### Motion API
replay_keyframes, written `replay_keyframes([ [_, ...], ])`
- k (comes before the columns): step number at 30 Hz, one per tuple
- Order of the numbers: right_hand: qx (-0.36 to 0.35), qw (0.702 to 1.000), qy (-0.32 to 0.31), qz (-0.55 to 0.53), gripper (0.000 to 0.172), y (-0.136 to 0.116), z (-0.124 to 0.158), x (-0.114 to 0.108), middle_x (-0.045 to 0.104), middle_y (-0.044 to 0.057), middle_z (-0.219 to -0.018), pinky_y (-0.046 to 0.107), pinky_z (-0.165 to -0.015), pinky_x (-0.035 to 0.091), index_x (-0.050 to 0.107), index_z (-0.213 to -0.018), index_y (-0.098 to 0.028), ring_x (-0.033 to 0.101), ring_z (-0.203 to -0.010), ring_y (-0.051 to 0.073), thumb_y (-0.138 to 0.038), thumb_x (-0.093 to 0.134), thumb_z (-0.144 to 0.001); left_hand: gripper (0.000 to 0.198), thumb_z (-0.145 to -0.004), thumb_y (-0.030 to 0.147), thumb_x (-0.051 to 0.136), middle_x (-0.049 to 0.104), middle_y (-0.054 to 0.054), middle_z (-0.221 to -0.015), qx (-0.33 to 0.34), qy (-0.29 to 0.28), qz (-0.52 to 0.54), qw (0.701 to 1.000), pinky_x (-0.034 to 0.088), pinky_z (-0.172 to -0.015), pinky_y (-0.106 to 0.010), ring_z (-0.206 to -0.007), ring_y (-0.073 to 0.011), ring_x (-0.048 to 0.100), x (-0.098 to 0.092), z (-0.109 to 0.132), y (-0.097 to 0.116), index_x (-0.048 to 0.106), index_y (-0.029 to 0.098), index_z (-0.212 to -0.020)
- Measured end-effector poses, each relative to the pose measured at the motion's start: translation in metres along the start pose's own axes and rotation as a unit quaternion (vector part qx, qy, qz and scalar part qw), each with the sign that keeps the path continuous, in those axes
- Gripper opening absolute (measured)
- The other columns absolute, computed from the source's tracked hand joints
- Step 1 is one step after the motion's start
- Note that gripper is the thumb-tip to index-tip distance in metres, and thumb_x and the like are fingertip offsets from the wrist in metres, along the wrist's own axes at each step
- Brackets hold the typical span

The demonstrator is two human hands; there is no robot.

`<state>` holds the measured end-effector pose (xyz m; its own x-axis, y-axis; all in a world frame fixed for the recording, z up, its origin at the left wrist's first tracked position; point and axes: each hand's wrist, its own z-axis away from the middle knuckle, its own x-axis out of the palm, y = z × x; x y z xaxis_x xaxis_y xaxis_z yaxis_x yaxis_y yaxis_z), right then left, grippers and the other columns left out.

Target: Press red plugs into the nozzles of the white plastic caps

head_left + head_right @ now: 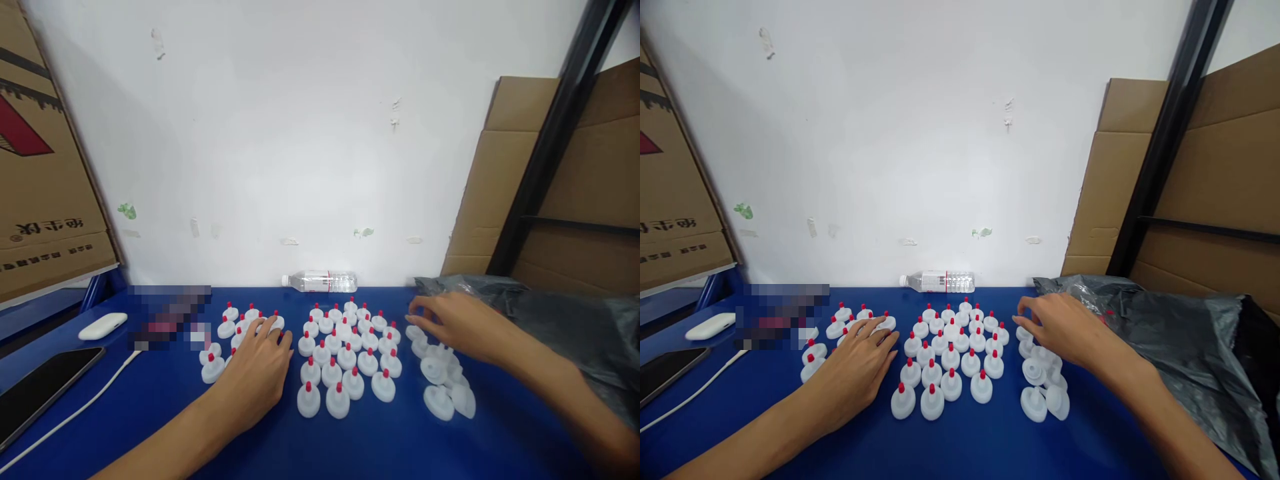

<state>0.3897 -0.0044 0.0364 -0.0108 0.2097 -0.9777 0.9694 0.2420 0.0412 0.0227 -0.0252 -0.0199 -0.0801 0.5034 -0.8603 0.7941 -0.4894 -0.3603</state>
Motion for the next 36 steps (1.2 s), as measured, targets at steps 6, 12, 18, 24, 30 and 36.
replay_keyframes([
  [6,0.037,0.997,-0.063,-0.001,0.045,0.003,-0.001,0.018,0.078,0.013,-0.087,0.036,-0.066,0.046,0.077,-0.108,-0.024,0.074,-0.083,0.033,-0.055,0.046,-0.102,0.027,-0.098,0.011,0.047,0.072,-0.018,-0.116,0.013,0.003,0.006,1.000,0.039,-0.108,-0.057,-0.125,-0.0390,0.058,0.005,-0.001,-0.002,0.073,0.012,-0.107],
  [12,0.027,0.997,-0.067,0.001,0.041,-0.007,-0.001,0.019,0.077,0.010,-0.085,0.034,-0.062,0.043,0.076,-0.110,-0.024,0.073,-0.079,0.030,-0.054,0.050,-0.099,0.035,-0.085,-0.003,0.051,0.073,-0.014,-0.107,0.031,-0.021,0.008,0.999,0.037,-0.108,-0.054,-0.116,-0.0344,0.060,0.006,-0.003,-0.004,0.073,0.013,-0.108],
  [18,0.045,0.997,-0.061,0.017,0.034,-0.014,-0.003,0.024,0.077,0.010,-0.094,0.033,-0.064,0.041,0.075,-0.115,-0.025,0.073,-0.085,0.031,-0.047,0.055,-0.097,0.039,-0.084,-0.006,0.054,0.072,-0.009,-0.104,0.044,-0.006,0.046,0.998,0.037,-0.104,-0.051,-0.106,-0.0284,0.060,0.007,-0.004,-0.009,0.074,0.020,-0.105],
  [24,0.060,0.996,-0.070,0.019,0.028,-0.009,-0.005,0.028,0.077,0.009,-0.096,0.032,-0.066,0.042,0.073,-0.114,-0.026,0.073,-0.090,0.031,-0.038,0.059,-0.094,0.031,-0.086,-0.003,0.056,0.071,-0.010,-0.101,0.044,-0.018,0.037,0.998,0.040,-0.100,-0.050,-0.103,-0.0289,0.059,0.006,-0.004,-0.011,0.075,0.020,-0.098],
  [30,0.074,0.994,-0.074,0.019,0.026,0.001,-0.006,0.034,0.076,0.012,-0.098,0.033,-0.066,0.043,0.074,-0.109,-0.021,0.073,-0.089,0.031,-0.036,0.061,-0.092,0.024,-0.093,0.003,0.052,0.069,-0.010,-0.096,0.038,-0.001,0.011,0.999,0.042,-0.095,-0.049,-0.098,-0.0301,0.058,0.007,-0.003,-0.008,0.070,0.017,-0.092],
  [36,0.066,0.996,-0.058,0.015,0.023,0.003,-0.007,0.039,0.075,0.012,-0.091,0.033,-0.065,0.043,0.074,-0.101,-0.021,0.072,-0.085,0.031,-0.038,0.063,-0.091,0.023,-0.098,0.007,0.049,0.065,-0.007,-0.086,0.031,0.050,0.053,0.997,0.043,-0.094,-0.047,-0.093,-0.0267,0.058,0.006,-0.002,-0.006,0.066,0.019,-0.090],
])
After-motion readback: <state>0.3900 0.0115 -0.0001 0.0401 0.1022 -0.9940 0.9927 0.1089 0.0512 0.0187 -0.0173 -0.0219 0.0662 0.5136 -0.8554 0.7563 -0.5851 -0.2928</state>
